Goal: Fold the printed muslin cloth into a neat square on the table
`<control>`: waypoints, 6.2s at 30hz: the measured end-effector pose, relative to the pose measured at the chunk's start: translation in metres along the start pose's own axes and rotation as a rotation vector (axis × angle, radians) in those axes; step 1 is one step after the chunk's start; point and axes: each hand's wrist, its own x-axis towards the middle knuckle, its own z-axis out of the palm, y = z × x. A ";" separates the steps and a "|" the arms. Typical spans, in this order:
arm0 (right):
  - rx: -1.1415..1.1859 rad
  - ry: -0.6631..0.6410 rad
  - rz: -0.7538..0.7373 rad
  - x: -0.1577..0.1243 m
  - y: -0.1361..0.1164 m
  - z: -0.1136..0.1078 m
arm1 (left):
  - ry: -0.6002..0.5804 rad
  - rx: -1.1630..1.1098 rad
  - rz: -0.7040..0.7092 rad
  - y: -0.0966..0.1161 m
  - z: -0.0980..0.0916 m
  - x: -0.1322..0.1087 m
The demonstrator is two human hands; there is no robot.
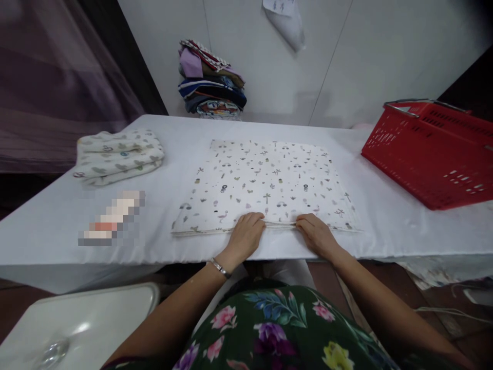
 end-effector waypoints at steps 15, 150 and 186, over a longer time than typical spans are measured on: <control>0.014 -0.021 0.052 0.002 -0.003 -0.003 | -0.066 -0.050 -0.129 0.006 -0.006 0.005; -0.002 -0.054 -0.221 0.055 -0.055 0.045 | 0.215 0.335 -0.504 -0.089 -0.075 -0.101; -0.100 0.065 -0.283 0.060 -0.067 0.056 | 0.033 0.285 -0.430 -0.109 -0.095 -0.118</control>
